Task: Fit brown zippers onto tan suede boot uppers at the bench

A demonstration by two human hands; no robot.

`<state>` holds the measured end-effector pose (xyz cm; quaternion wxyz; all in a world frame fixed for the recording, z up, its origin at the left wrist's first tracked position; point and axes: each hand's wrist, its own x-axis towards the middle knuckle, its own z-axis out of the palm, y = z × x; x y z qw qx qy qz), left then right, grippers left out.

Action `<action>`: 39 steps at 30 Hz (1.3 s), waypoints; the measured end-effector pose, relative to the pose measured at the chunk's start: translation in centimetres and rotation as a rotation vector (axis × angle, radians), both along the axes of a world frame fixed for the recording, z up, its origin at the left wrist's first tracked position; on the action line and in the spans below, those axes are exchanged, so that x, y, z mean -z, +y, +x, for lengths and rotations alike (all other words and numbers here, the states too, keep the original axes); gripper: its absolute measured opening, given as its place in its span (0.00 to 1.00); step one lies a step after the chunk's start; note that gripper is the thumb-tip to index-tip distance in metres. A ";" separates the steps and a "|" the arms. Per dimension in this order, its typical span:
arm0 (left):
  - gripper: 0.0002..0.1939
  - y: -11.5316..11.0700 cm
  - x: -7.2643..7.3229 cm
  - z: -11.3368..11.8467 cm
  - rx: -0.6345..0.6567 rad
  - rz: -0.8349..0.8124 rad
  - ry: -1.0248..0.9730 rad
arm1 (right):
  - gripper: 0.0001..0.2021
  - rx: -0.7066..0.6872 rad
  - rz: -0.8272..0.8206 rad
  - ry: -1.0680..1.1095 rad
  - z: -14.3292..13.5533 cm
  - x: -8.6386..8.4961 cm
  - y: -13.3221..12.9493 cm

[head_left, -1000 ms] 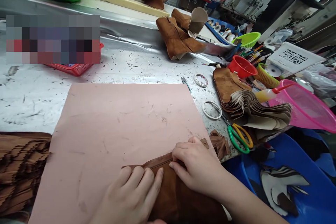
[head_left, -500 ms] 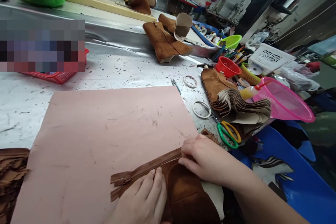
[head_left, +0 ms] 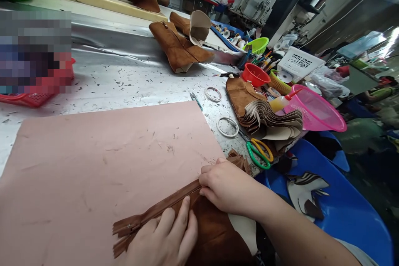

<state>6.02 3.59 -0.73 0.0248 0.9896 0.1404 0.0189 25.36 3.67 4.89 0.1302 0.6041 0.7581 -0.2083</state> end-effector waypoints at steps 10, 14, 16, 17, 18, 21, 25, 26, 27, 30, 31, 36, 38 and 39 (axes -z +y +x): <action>0.33 -0.3 -0.2 3.0 0.041 -0.058 -0.050 | 0.09 0.401 0.037 0.056 1.0 -0.2 -2.1; 0.31 0.2 -0.5 3.5 0.038 -0.128 0.001 | 0.06 0.619 0.037 0.370 2.1 0.8 -3.3; 0.29 0.4 -0.8 3.8 0.044 -0.155 0.033 | 0.08 0.659 0.076 0.371 2.0 1.2 -3.5; 0.28 0.5 -0.9 3.9 0.040 -0.158 0.042 | 0.09 0.660 0.089 0.359 1.9 1.4 -3.5; 0.28 0.5 -1.0 4.0 0.034 -0.159 0.045 | 0.10 0.652 0.095 0.350 1.8 1.5 -3.5; 0.26 0.5 -1.4 4.1 0.012 -0.158 0.043 | 0.11 0.617 0.080 0.323 1.6 1.5 -3.3; 0.24 0.6 -2.2 4.2 0.015 -0.174 0.078 | 0.14 0.597 0.071 0.289 1.9 1.5 -3.0; 0.24 0.7 -2.3 4.4 0.018 -0.188 0.085 | 0.16 0.595 0.076 0.290 2.0 1.6 -3.0; 0.25 0.8 -2.5 4.7 0.024 -0.210 0.092 | 0.17 0.596 0.081 0.294 2.1 1.7 -3.0; 0.31 1.2 -2.9 5.7 0.033 -0.296 0.107 | 0.19 0.607 0.096 0.316 2.3 1.8 -3.0; 0.32 1.4 -3.0 6.1 0.029 -0.315 0.112 | 0.20 0.617 0.102 0.322 2.4 1.9 -3.0; 0.32 1.8 -3.5 7.1 -0.012 -0.370 0.081 | 0.27 0.646 0.166 0.379 2.4 2.2 -3.6; 0.27 1.9 -3.6 7.2 -0.052 -0.391 0.078 | 0.28 0.622 0.235 0.412 2.3 2.5 -4.0; 0.23 1.9 -3.7 7.2 -0.075 -0.397 0.088 | 0.29 0.607 0.274 0.425 2.3 2.7 -4.3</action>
